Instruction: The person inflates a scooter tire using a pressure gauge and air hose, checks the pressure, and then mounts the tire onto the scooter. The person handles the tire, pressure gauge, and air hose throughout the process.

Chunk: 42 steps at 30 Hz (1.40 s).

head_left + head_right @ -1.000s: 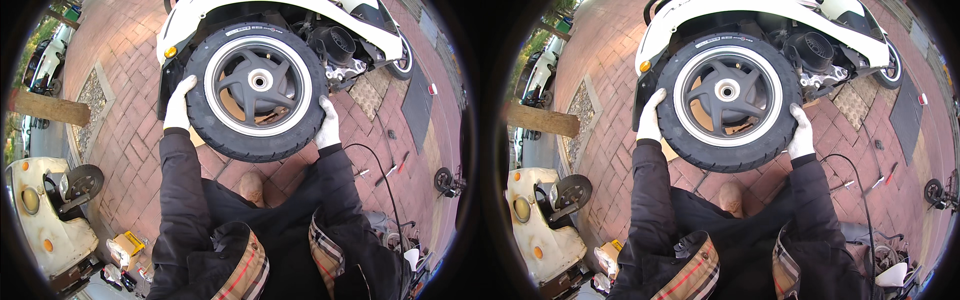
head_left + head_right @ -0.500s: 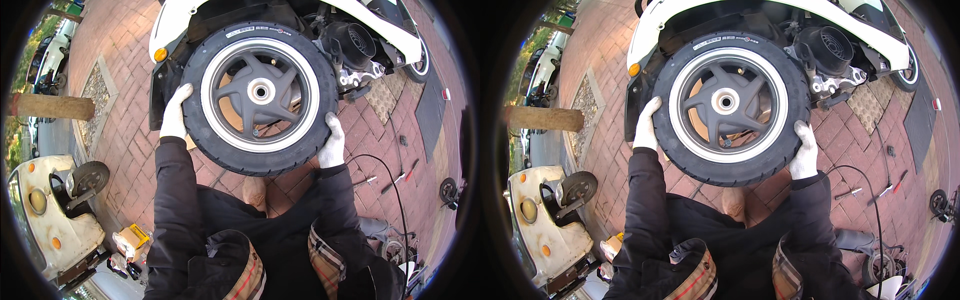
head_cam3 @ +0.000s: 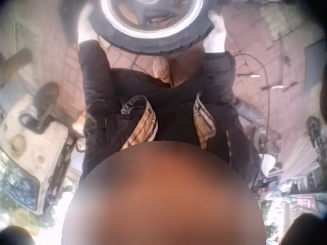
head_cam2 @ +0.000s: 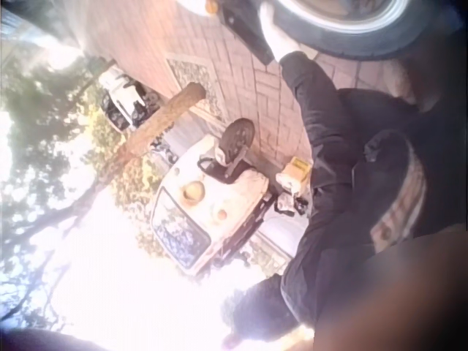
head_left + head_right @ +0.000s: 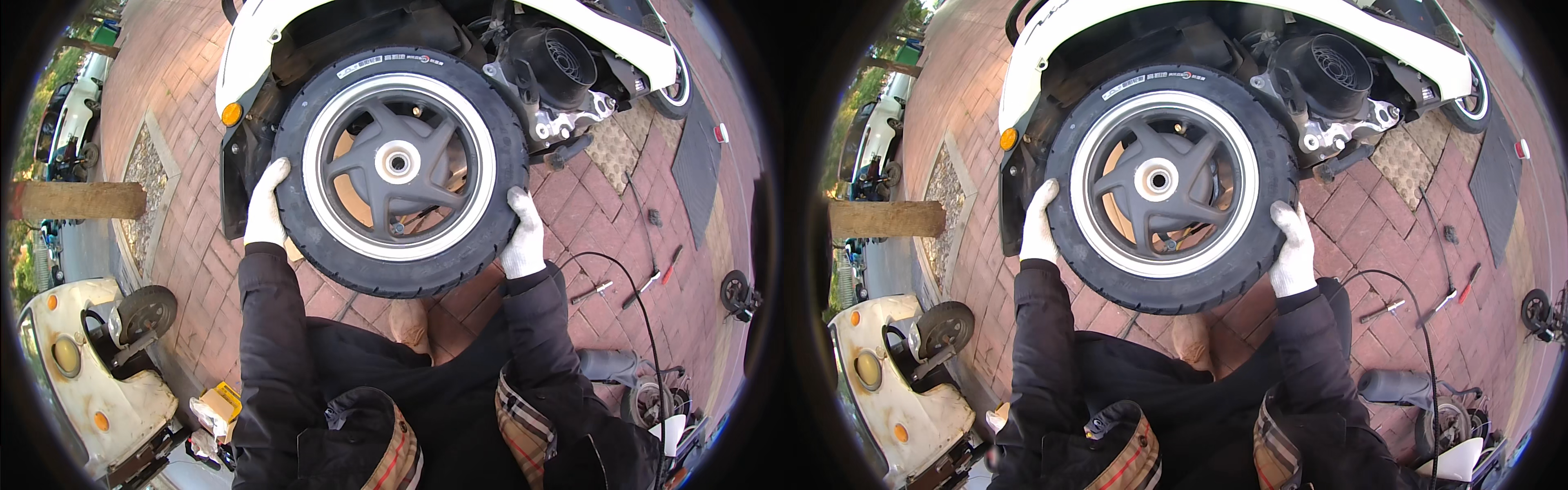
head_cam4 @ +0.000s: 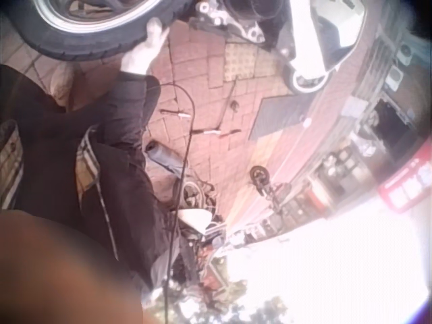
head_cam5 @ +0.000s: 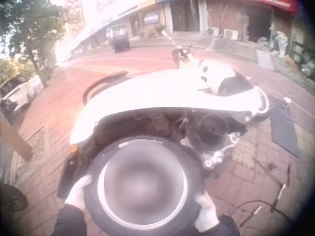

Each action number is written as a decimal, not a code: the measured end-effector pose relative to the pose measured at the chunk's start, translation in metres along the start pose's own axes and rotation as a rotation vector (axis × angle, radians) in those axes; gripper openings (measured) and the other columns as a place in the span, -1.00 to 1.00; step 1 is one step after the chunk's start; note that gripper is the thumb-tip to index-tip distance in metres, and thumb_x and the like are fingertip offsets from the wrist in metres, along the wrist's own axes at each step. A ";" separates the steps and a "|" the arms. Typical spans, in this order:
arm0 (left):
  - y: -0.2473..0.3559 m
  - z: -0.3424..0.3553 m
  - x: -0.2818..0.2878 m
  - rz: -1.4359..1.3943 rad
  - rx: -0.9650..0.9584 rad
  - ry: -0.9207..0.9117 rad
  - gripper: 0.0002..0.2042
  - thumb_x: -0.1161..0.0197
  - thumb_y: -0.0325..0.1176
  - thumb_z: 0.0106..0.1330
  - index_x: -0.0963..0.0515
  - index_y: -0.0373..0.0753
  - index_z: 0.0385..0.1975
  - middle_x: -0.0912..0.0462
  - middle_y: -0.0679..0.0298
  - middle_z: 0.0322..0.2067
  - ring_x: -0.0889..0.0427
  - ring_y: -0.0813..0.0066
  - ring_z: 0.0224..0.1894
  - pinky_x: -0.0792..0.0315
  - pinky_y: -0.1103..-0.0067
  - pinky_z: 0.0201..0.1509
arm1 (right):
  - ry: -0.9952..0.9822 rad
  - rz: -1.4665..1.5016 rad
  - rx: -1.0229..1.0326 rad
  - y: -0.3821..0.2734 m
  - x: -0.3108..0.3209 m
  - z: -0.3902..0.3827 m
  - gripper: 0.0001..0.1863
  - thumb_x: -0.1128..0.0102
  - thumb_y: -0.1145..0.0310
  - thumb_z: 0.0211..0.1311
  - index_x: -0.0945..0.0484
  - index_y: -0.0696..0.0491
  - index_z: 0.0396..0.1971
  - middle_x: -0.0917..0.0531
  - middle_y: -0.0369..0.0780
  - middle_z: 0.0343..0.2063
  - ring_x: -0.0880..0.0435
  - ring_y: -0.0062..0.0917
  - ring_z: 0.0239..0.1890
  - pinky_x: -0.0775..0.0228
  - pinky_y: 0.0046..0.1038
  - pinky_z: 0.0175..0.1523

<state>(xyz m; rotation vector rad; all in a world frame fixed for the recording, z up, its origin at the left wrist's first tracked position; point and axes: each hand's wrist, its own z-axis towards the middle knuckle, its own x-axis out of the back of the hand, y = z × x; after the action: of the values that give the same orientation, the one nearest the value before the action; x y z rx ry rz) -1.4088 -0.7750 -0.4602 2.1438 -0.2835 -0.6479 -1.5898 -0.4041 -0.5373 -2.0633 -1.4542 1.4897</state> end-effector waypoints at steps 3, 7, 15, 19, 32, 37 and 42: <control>0.002 -0.003 0.000 -0.002 0.001 -0.023 -0.52 -0.50 -0.28 0.45 -0.64 -0.24 0.33 -0.81 0.13 0.10 -0.81 0.25 0.07 -0.68 0.36 0.30 | 0.026 -0.033 -0.002 0.001 0.001 -0.001 -0.44 -0.39 0.24 0.44 -0.58 0.10 0.37 -0.74 -0.17 0.24 -0.73 -0.29 0.24 -0.55 -0.20 0.45; 0.003 -0.005 -0.004 0.050 -0.004 -0.007 -0.42 -0.49 -0.29 0.45 -0.55 -0.25 0.45 -0.77 0.09 0.19 -0.79 0.23 0.14 -0.64 0.36 0.36 | 0.051 -0.028 0.003 0.004 0.006 -0.005 -0.34 -0.40 0.21 0.42 -0.53 0.16 0.44 -0.71 -0.11 0.32 -0.70 -0.24 0.31 -0.51 -0.17 0.50; 0.004 -0.002 -0.009 0.050 0.028 -0.023 -0.39 -0.49 -0.28 0.45 -0.53 -0.27 0.48 -0.76 0.06 0.22 -0.78 0.20 0.17 -0.63 0.37 0.38 | 0.050 -0.008 0.003 0.008 0.016 -0.009 -0.33 -0.36 0.19 0.44 -0.51 0.15 0.47 -0.69 -0.10 0.35 -0.69 -0.20 0.35 -0.49 -0.12 0.54; 0.002 0.004 -0.005 0.076 0.030 0.002 -0.45 -0.50 -0.27 0.44 -0.60 -0.27 0.40 -0.79 0.08 0.17 -0.79 0.21 0.14 -0.64 0.38 0.36 | 0.059 -0.018 -0.010 0.008 0.014 -0.012 -0.34 -0.34 0.19 0.47 -0.50 0.15 0.47 -0.69 -0.11 0.35 -0.69 -0.22 0.35 -0.49 -0.12 0.54; -0.012 0.017 0.016 0.104 0.029 -0.036 -0.50 -0.46 -0.20 0.50 -0.63 -0.29 0.36 -0.80 0.13 0.22 -0.80 0.27 0.17 -0.64 0.34 0.37 | 0.025 -0.042 -0.041 0.010 0.016 0.005 -0.38 -0.28 0.29 0.50 -0.47 0.06 0.50 -0.70 -0.15 0.31 -0.71 -0.28 0.30 -0.54 -0.16 0.49; -0.015 0.015 0.024 0.112 0.051 -0.010 -0.38 -0.49 -0.21 0.46 -0.54 -0.31 0.46 -0.73 0.07 0.28 -0.71 0.20 0.28 -0.54 0.35 0.47 | 0.049 -0.091 -0.038 0.003 0.012 0.014 -0.49 -0.35 0.28 0.48 -0.54 0.08 0.36 -0.72 -0.24 0.14 -0.73 -0.37 0.20 -0.57 -0.22 0.43; -0.019 0.005 0.028 0.156 0.074 0.020 -0.35 -0.51 -0.19 0.45 -0.52 -0.30 0.49 -0.68 0.09 0.37 -0.64 0.18 0.38 -0.45 0.31 0.56 | -0.131 -0.145 -0.004 -0.009 0.007 0.015 -0.15 -0.40 0.20 0.53 -0.23 0.24 0.64 -0.56 -0.10 0.43 -0.57 -0.37 0.41 -0.38 -0.30 0.56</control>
<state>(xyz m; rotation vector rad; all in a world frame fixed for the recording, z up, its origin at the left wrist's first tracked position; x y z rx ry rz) -1.3882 -0.7784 -0.4879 2.1721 -0.4651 -0.5330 -1.6072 -0.3993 -0.5430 -1.8488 -1.6170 1.5903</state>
